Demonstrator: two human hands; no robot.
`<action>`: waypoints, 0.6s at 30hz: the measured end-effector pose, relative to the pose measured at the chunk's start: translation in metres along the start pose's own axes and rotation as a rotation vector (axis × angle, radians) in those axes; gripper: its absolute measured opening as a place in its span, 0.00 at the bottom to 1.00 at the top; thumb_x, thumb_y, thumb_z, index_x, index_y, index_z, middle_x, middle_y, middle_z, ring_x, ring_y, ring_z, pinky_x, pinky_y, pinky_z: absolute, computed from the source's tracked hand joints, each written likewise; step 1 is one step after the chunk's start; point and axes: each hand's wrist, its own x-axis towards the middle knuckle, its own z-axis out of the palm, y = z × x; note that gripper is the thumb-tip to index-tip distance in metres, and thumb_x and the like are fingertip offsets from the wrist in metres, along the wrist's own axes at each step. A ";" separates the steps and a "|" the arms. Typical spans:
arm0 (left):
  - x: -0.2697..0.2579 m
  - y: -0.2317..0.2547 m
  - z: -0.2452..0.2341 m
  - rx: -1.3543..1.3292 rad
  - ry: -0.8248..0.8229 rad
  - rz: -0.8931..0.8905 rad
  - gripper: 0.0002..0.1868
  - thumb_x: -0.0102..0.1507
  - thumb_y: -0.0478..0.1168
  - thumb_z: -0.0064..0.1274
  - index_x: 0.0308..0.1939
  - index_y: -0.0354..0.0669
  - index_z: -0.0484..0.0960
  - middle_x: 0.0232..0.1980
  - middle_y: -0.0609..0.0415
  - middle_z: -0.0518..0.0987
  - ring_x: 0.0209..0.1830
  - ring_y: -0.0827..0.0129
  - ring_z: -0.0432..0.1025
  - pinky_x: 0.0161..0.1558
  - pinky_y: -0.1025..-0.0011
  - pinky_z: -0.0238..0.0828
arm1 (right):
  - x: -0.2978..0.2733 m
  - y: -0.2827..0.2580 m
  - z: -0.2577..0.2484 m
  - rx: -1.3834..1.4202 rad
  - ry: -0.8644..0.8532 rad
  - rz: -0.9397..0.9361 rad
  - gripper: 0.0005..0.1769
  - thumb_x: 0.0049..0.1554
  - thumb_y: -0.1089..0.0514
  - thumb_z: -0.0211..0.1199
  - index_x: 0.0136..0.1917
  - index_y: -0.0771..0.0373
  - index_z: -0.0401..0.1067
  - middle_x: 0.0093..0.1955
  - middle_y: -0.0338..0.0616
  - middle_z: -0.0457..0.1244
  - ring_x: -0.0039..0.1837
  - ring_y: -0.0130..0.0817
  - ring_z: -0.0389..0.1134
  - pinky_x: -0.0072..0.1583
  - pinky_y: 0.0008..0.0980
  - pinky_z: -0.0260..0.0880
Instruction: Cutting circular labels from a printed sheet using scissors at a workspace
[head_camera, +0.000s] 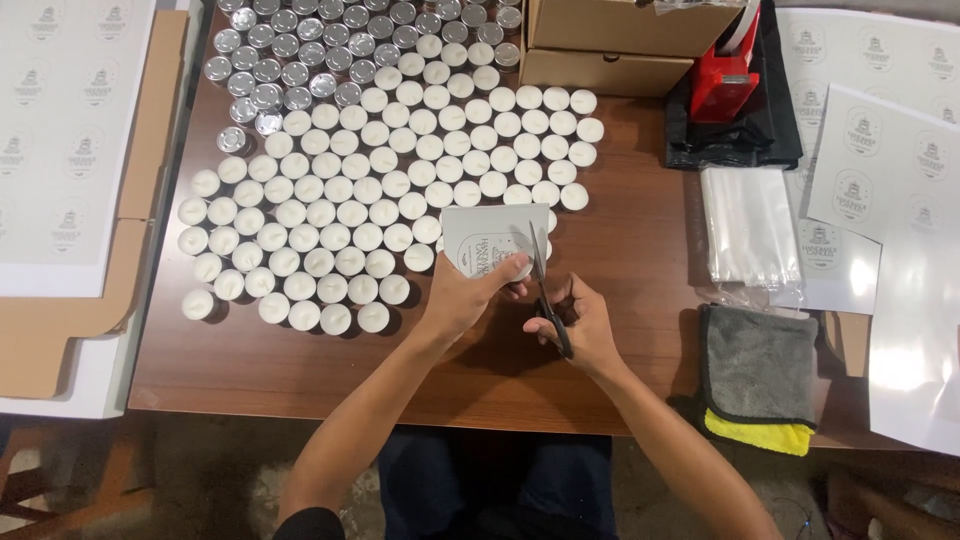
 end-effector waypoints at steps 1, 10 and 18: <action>0.001 -0.001 -0.001 0.003 -0.007 0.009 0.11 0.61 0.38 0.63 0.40 0.32 0.81 0.32 0.42 0.85 0.26 0.65 0.81 0.30 0.71 0.84 | 0.000 -0.001 0.001 0.005 0.001 0.000 0.25 0.45 0.60 0.82 0.41 0.65 0.63 0.26 0.52 0.65 0.26 0.31 0.67 0.31 0.24 0.69; 0.001 0.009 -0.003 0.023 -0.067 0.011 0.10 0.60 0.37 0.64 0.39 0.32 0.82 0.31 0.42 0.85 0.26 0.64 0.81 0.31 0.70 0.83 | 0.000 0.006 -0.002 0.011 0.005 0.008 0.26 0.43 0.60 0.83 0.41 0.65 0.63 0.26 0.52 0.65 0.26 0.32 0.67 0.31 0.25 0.69; -0.003 0.019 0.000 0.014 -0.066 0.013 0.10 0.60 0.36 0.63 0.37 0.30 0.82 0.30 0.42 0.85 0.25 0.64 0.81 0.30 0.70 0.84 | 0.001 0.006 -0.003 0.032 -0.017 -0.003 0.26 0.43 0.60 0.83 0.41 0.65 0.64 0.26 0.53 0.65 0.26 0.34 0.67 0.31 0.27 0.70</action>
